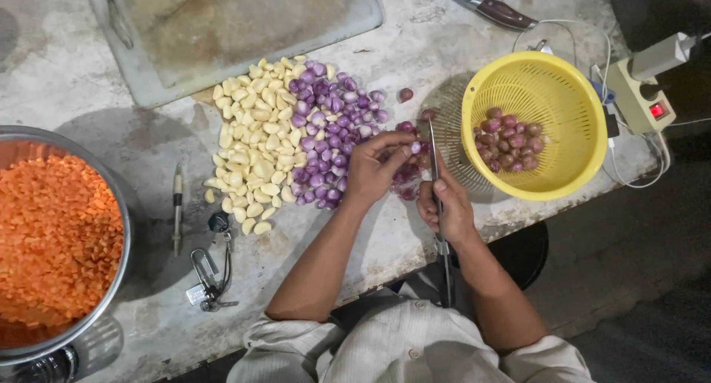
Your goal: The person is peeling the outer skin of shallots using a small knife to trim the ends and their fingers to remove the skin.
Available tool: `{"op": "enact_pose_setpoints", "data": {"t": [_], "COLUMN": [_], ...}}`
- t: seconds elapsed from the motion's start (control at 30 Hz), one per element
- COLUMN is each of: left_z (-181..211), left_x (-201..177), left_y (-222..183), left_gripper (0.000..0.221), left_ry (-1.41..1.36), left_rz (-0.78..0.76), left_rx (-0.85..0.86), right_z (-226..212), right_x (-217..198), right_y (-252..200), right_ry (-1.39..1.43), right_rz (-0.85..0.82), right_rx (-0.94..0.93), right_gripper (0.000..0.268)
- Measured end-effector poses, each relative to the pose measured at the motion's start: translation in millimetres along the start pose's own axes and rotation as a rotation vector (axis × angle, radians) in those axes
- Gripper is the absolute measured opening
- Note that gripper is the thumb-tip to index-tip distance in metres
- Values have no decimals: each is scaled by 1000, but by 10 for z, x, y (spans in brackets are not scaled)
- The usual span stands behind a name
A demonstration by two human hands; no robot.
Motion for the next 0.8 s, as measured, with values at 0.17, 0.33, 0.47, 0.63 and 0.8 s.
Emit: {"op": "enact_pose_setpoints", "data": {"t": [0.17,0.33,0.47,0.63,0.8], "left_z": [-91,-96,-2,49,3], "left_x": [9,2,13,9,9], "left_y": [18,-4,1,15,4], "left_gripper": [18,21,22,23,25], "left_ry": [56,52,25,-57,-61], "left_rz": [-10,34,39,23,4], "left_rx": [23,-26,10,18,54], "right_z": [29,22,-11,-5,117], "right_x": [-30,-30,4,12,-99], "right_y": [-13,-2,0,-6,-40], "right_ry": [7,8,-10,-44,-41], "right_rz": [4,12,31,48,105], "right_rx": [-1,-6,4,-2,2], "right_gripper": [61,62,64,65,46]}}
Point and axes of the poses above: each hand's wrist, its own y-axis towards the middle knuckle, its own x-axis out of the palm, z = x × y, the point moved 3 cm from there along y, towards the middle knuckle, and after that the axes turned 14 degrees about -x, right-handed, at the moved point
